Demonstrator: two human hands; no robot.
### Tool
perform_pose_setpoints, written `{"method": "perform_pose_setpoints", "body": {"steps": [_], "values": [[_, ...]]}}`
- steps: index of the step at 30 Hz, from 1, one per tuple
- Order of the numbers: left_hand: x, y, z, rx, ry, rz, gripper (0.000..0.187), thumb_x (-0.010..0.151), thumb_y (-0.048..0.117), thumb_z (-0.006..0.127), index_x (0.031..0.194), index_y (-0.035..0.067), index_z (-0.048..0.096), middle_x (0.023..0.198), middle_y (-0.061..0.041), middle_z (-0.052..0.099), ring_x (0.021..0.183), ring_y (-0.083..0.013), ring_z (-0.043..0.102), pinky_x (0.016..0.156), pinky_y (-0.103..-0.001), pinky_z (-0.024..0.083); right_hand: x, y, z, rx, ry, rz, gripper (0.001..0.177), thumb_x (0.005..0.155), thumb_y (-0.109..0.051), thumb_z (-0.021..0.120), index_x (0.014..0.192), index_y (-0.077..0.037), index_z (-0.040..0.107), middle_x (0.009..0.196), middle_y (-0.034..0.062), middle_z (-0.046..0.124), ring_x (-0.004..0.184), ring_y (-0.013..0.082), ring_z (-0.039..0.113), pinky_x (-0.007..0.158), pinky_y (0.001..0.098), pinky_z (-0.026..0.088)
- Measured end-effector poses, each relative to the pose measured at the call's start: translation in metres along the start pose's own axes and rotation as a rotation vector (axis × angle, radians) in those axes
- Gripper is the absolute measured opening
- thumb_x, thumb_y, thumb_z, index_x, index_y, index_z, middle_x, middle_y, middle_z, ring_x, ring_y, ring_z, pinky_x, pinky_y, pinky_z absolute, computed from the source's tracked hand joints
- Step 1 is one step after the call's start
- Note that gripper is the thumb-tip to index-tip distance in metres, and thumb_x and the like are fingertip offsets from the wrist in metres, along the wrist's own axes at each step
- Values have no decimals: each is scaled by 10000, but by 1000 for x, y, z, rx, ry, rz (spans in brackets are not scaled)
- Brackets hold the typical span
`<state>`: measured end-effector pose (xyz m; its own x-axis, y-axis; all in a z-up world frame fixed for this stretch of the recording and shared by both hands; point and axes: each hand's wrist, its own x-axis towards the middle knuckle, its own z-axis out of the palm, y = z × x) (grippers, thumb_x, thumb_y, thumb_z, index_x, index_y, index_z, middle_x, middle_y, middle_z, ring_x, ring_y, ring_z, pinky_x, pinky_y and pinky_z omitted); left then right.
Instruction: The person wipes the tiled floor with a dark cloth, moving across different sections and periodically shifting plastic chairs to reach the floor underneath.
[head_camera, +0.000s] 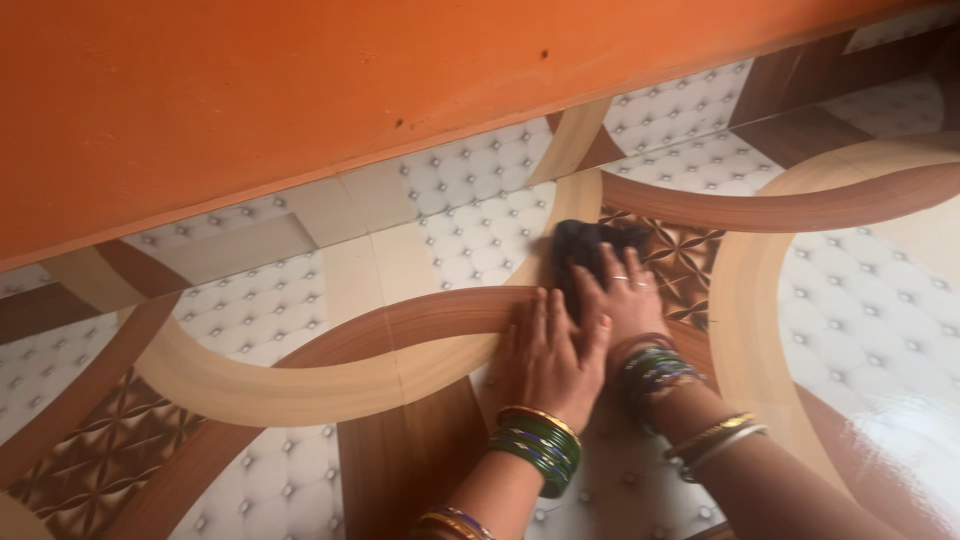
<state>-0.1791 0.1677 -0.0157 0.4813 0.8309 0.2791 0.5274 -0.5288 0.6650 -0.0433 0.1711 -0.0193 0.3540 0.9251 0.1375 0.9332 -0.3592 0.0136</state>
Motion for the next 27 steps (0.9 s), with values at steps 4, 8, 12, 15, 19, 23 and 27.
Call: {"method": "perform_pose_setpoints", "body": {"steps": [4,8,12,15,19,23,27], "values": [[10,-16,-27,-64,25,-99,815,994,623,384,1553,32,338,1645,-218,263,1528,-355,206,1226,-461,134,5,-41,2,54,40,-214,677,910,-497,597,1510,-218,453,1662,200,213,1524,455,165,1181,572,249],[14,-29,-41,4,80,-152,819,973,643,347,1534,50,392,1636,-193,317,1532,-336,251,1229,-455,177,-4,-54,-23,223,-33,-293,689,855,-459,636,1474,-208,470,1629,152,230,1504,391,159,1185,569,186],[21,-31,-34,73,74,-116,809,993,631,361,1533,29,394,1627,-206,314,1523,-355,218,1238,-467,138,0,-32,-44,194,-39,-244,647,855,-482,605,1454,-254,518,1628,59,295,1521,268,222,1220,560,179],[30,-25,-22,119,3,-72,800,996,616,363,1533,24,374,1627,-188,307,1530,-320,206,1225,-467,120,14,0,-46,168,-32,-162,642,866,-515,585,1448,-252,528,1638,29,296,1521,242,222,1217,573,164],[44,-8,0,160,-88,-26,795,985,611,368,1533,35,371,1629,-166,302,1542,-287,193,1233,-464,91,26,54,-31,124,20,-88,649,879,-551,586,1429,-211,538,1633,49,302,1529,263,197,1191,577,175],[56,4,20,168,-116,74,796,981,604,379,1529,26,376,1638,-163,296,1545,-295,182,1241,-466,82,34,111,-11,119,94,-13,655,876,-564,580,1432,-218,561,1629,43,338,1520,267,250,1197,579,208],[67,17,34,154,-167,104,797,982,603,381,1533,27,364,1648,-163,276,1546,-297,171,1238,-475,71,37,175,0,94,139,59,642,889,-570,568,1431,-226,584,1631,51,391,1490,284,366,1188,528,301]]}}
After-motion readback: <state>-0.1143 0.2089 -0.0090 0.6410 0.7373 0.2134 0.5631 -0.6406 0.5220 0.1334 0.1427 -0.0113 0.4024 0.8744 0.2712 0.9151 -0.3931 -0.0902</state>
